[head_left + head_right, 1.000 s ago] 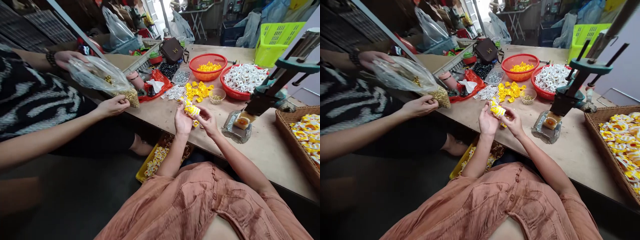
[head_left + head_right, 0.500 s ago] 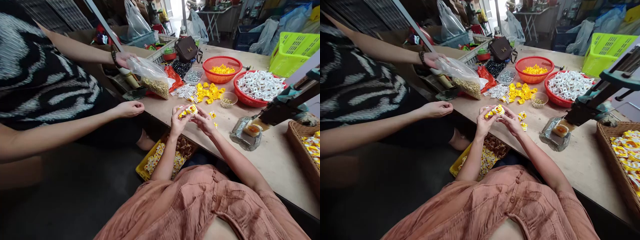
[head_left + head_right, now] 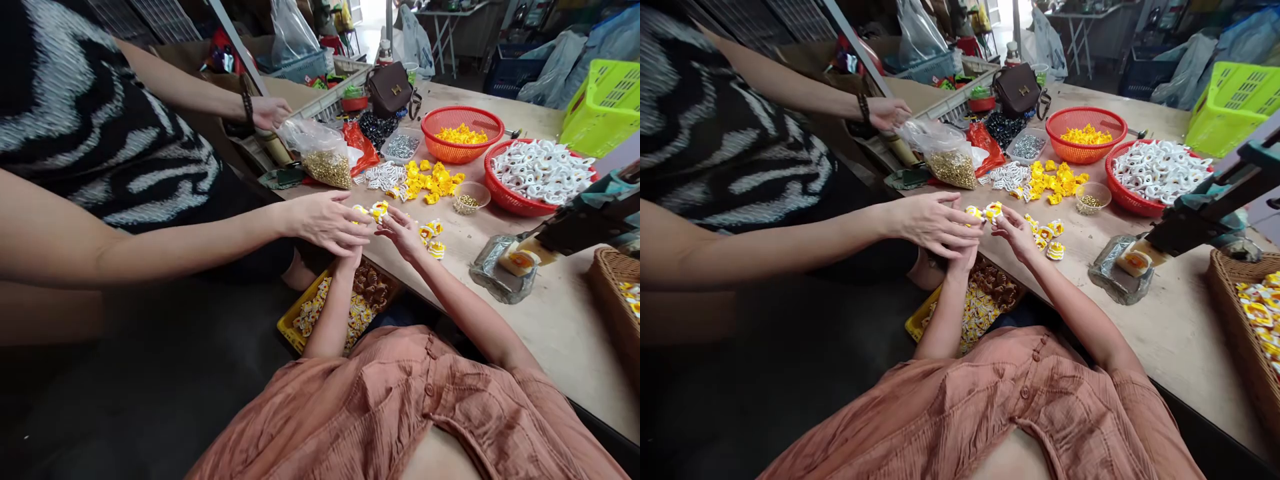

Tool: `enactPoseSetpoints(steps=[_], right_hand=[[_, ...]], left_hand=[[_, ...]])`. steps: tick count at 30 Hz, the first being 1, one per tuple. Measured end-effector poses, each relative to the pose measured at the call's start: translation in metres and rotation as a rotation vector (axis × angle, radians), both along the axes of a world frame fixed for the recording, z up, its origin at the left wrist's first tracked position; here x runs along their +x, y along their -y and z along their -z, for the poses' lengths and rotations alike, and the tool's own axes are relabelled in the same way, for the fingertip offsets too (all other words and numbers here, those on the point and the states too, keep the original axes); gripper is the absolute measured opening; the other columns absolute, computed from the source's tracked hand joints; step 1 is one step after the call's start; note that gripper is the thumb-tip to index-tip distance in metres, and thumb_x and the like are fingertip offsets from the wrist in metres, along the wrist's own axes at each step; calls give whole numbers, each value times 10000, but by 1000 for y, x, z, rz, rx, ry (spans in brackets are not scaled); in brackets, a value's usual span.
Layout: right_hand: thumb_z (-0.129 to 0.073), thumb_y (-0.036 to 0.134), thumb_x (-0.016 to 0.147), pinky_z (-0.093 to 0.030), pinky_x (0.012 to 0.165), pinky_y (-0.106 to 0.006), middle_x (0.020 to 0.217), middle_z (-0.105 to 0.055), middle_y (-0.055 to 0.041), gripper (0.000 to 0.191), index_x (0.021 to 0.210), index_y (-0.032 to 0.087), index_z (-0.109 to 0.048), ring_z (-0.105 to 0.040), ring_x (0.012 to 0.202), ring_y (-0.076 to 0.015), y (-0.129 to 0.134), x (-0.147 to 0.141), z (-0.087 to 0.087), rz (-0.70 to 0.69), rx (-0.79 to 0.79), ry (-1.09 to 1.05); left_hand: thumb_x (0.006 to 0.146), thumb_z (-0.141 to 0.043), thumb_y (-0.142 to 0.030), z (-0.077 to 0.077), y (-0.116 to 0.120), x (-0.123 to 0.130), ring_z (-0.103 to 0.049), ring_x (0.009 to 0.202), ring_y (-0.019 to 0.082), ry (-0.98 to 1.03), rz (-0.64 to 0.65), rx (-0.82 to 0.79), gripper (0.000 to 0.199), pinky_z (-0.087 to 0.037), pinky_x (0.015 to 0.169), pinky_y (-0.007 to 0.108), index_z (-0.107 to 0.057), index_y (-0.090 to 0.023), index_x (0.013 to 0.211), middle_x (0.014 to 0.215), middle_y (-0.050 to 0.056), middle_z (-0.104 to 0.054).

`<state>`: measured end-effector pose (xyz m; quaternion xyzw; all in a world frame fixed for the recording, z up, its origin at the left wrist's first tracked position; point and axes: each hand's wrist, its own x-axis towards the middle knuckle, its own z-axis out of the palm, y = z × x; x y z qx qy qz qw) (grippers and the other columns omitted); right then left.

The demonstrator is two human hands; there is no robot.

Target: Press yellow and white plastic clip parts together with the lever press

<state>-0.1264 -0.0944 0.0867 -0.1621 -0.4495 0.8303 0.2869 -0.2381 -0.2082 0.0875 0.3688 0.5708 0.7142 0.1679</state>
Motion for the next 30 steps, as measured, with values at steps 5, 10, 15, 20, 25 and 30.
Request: enactPoseSetpoints(steps=[5, 10, 15, 20, 25, 30], right_hand=[[-909, 653, 691, -643, 834, -319, 1110, -800, -29, 734, 1281, 261, -717, -718, 920, -175, 9, -22, 9, 54, 202, 35], [-799, 680, 832, -618, 1023, -410, 1231, -774, -95, 666, 1303, 210, -765, -704, 1045, -221, 13, -38, 9, 150, 489, 85], [-758, 674, 865, -607, 1057, -416, 1314, -776, -99, 593, 1251, 224, -763, -717, 1148, -248, 16, -48, 4, 165, 527, 66], [-702, 674, 895, -619, 1049, -389, 1251, -779, -122, 583, 1206, 181, -716, -738, 1131, -244, 25, -57, 0, 170, 493, 33], [-629, 498, 1017, -620, 1019, -372, 1297, -730, -121, 418, 1309, 206, -695, -710, 1143, -220, 39, -17, -2, 165, 697, 56], [-559, 414, 1080, -591, 1065, -402, 1180, -756, -118, 320, 1248, 220, -750, -714, 1133, -230, 52, 85, -5, 167, 985, 114]], left_hand=[[1123, -237, -516, -5, 2, -6, -591, 1479, 295, 480, 54, 82, 534, -418, 1299, 595, -616, -284, 1418, 1490, 108, -701], [1125, -157, -490, -20, 7, 1, -610, 1458, 263, 696, 38, 198, 580, -454, 1273, 552, -665, -261, 1287, 1474, 89, -721], [1139, -165, -450, -32, 5, 2, -618, 1444, 237, 717, 98, 331, 537, -386, 1330, 510, -643, -231, 1248, 1417, 94, -741], [1105, -317, -433, -39, 3, 4, -571, 1486, 239, 722, 68, 350, 393, -372, 1348, 503, -664, -274, 1197, 1397, 74, -737], [1098, -283, -499, -39, 10, -5, -603, 1473, 241, 738, 61, 378, 479, -455, 1287, 454, -670, -234, 1194, 1390, 115, -726], [1058, -448, -536, -10, -13, 19, -748, 1236, 195, 814, -1, 147, 371, -570, 1133, 367, -677, -251, 1120, 1173, 84, -750]])
